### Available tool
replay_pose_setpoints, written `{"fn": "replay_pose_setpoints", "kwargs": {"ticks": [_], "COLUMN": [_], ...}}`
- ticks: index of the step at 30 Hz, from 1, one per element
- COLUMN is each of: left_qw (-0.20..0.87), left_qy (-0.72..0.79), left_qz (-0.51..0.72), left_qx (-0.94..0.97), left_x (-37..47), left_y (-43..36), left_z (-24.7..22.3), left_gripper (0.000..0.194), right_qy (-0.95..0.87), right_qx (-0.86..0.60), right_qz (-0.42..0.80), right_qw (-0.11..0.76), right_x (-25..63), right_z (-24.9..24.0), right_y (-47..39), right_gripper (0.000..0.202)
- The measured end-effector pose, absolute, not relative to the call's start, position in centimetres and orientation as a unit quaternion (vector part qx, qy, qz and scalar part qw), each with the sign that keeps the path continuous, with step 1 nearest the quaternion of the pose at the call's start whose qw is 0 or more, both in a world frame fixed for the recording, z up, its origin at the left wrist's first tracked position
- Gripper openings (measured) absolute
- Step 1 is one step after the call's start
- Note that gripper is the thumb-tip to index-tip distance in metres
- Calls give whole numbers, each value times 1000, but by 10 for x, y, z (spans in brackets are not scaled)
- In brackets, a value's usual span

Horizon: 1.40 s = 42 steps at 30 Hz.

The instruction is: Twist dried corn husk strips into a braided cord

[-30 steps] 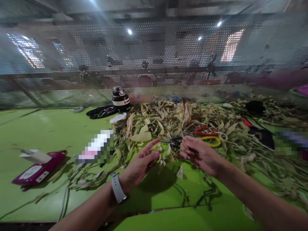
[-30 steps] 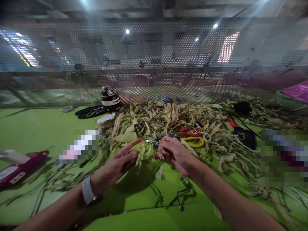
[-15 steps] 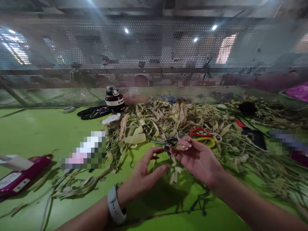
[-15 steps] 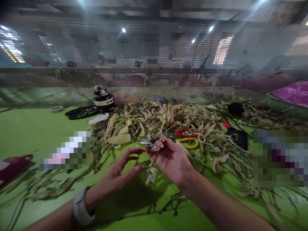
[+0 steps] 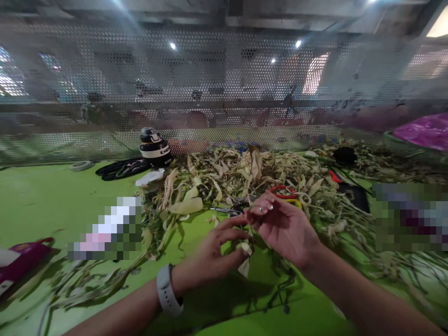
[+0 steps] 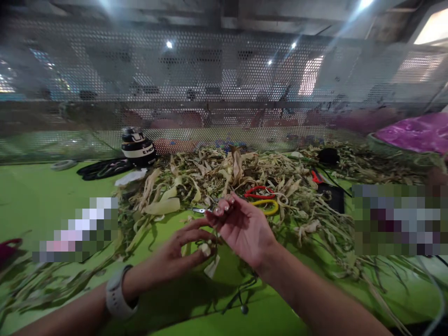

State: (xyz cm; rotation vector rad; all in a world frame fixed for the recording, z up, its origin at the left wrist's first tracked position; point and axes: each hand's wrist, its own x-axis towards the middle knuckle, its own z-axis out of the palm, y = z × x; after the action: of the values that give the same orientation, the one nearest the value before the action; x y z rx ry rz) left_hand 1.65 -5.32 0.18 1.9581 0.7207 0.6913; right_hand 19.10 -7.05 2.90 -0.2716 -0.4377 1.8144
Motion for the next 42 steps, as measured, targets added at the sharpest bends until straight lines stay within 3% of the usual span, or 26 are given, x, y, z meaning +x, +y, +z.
{"fn": "replay_pose_setpoints", "kwargs": {"ticks": [6, 10, 14, 16, 19, 28, 32, 35, 37, 42], "left_qw": [645, 694, 716, 708, 705, 638, 477, 430, 467, 682], "left_qy": [365, 349, 330, 330, 322, 320, 298, 267, 290, 363], "left_qz": [347, 382, 358, 351, 334, 320, 316, 305, 320, 336], "left_qx": [574, 500, 501, 517, 537, 623, 764, 807, 771, 538], "left_x": [9, 7, 7, 6, 6, 7, -2, -6, -5, 3], "left_y": [-50, -48, -50, -52, -55, -55, -54, -53, -52, -49], "left_z": [1, -7, -7, -4, 0, -9, 4, 7, 5, -5], "left_gripper": [36, 27, 19, 21, 24, 24, 16, 14, 15, 31], "right_qy": [-215, -309, -592, -700, -770, -781, -656, -528, -491, -506], "right_qx": [-180, -304, -486, -491, -462, -451, -459, -448, -447, -432], "right_qz": [709, 652, 404, 307, 266, 264, 495, 642, 653, 578], "right_qw": [647, 622, 501, 417, 350, 341, 337, 329, 365, 473], "right_x": [208, 208, 204, 200, 192, 181, 175, 171, 169, 164], "right_z": [33, 28, 21, 18, 14, 8, -1, -5, -6, -5], "right_y": [-56, -53, -57, -60, -62, -68, -69, -69, -69, -70], "right_gripper": [17, 14, 21, 22, 26, 29, 31, 30, 32, 38]}}
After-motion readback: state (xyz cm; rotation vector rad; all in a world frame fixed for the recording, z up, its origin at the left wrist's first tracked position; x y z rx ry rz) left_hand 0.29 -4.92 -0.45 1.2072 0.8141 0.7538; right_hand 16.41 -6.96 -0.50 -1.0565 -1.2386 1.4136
